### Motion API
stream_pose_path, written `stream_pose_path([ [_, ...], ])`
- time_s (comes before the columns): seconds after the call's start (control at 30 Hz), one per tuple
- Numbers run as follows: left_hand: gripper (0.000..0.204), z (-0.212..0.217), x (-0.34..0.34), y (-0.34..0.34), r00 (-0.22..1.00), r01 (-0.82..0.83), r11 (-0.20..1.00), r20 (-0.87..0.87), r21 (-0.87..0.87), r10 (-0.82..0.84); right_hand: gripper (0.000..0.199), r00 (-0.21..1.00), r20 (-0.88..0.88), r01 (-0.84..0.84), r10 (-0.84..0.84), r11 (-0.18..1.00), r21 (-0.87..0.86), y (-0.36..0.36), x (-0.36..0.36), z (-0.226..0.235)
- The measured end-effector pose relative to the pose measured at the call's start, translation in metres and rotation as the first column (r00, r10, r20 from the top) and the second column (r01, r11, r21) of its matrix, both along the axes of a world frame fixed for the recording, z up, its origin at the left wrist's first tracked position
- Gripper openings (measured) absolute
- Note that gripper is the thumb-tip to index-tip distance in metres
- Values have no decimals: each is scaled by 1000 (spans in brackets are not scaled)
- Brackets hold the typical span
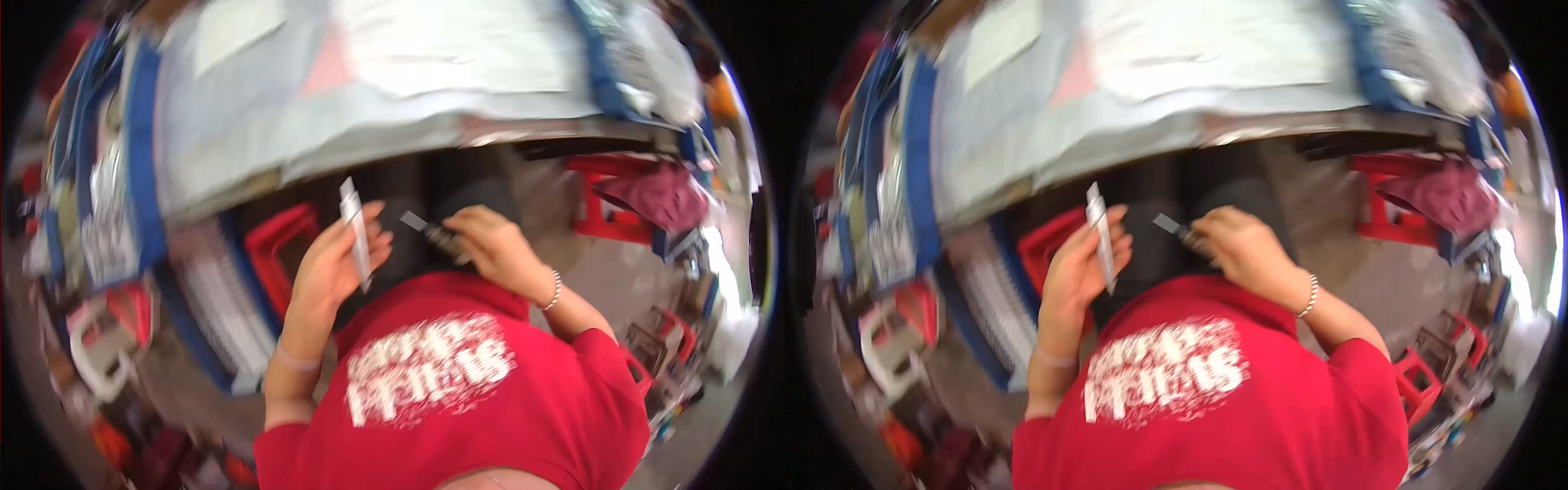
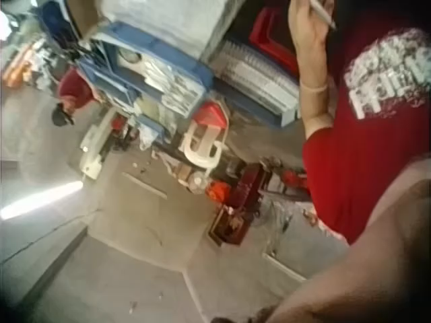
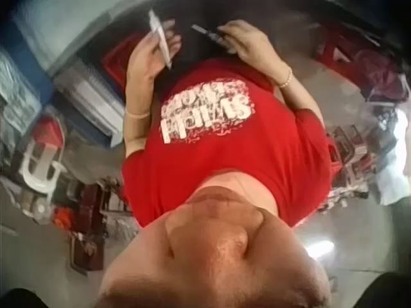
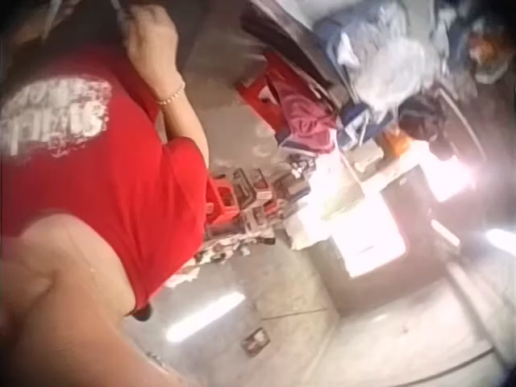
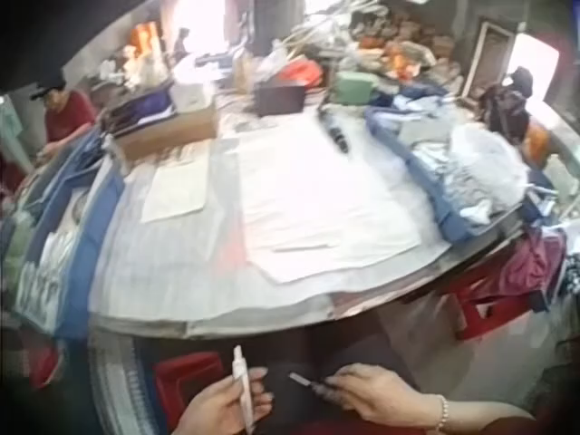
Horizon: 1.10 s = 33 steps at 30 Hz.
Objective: Assembling small white plastic components using a handheld tool at a workbench.
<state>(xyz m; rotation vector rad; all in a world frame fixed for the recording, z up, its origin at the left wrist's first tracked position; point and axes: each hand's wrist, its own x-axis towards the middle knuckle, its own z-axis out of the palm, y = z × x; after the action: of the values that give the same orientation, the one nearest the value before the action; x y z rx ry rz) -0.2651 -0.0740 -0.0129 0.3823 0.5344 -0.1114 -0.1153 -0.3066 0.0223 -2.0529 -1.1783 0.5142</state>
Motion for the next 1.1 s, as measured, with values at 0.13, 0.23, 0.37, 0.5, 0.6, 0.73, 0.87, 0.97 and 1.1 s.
stream_pose_path([
  [0.13,37,-2,-3,-4,999,40,990,-5,135,-40,25,934,249,212,-254,959,186,-26,46,38],
  [0.23,36,16,8,-16,989,146,951,-13,274,-148,23,674,526,385,-518,855,347,-58,100,82],
  [0.37,33,30,16,-27,974,220,918,-25,330,-225,25,545,673,490,-501,841,229,-93,169,107],
  [0.5,33,33,17,-31,958,274,888,-19,370,-287,27,709,659,442,-251,886,-139,-106,219,106],
  [0.6,32,38,17,-30,943,315,820,-61,479,-327,18,734,657,399,-170,891,-215,-105,240,105],
  [0.73,30,45,20,-32,928,370,729,-189,576,-322,14,815,298,423,-496,862,279,-50,159,125],
  [0.87,26,47,39,-44,920,377,744,-128,551,-371,22,939,332,-34,-91,935,353,0,65,78],
  [0.97,18,39,37,-48,892,412,700,-104,583,-439,22,949,251,-266,190,912,312,45,18,27],
  [1.1,13,39,27,-45,860,470,379,-317,797,-401,18,962,162,-246,218,952,180,52,17,-4],
])
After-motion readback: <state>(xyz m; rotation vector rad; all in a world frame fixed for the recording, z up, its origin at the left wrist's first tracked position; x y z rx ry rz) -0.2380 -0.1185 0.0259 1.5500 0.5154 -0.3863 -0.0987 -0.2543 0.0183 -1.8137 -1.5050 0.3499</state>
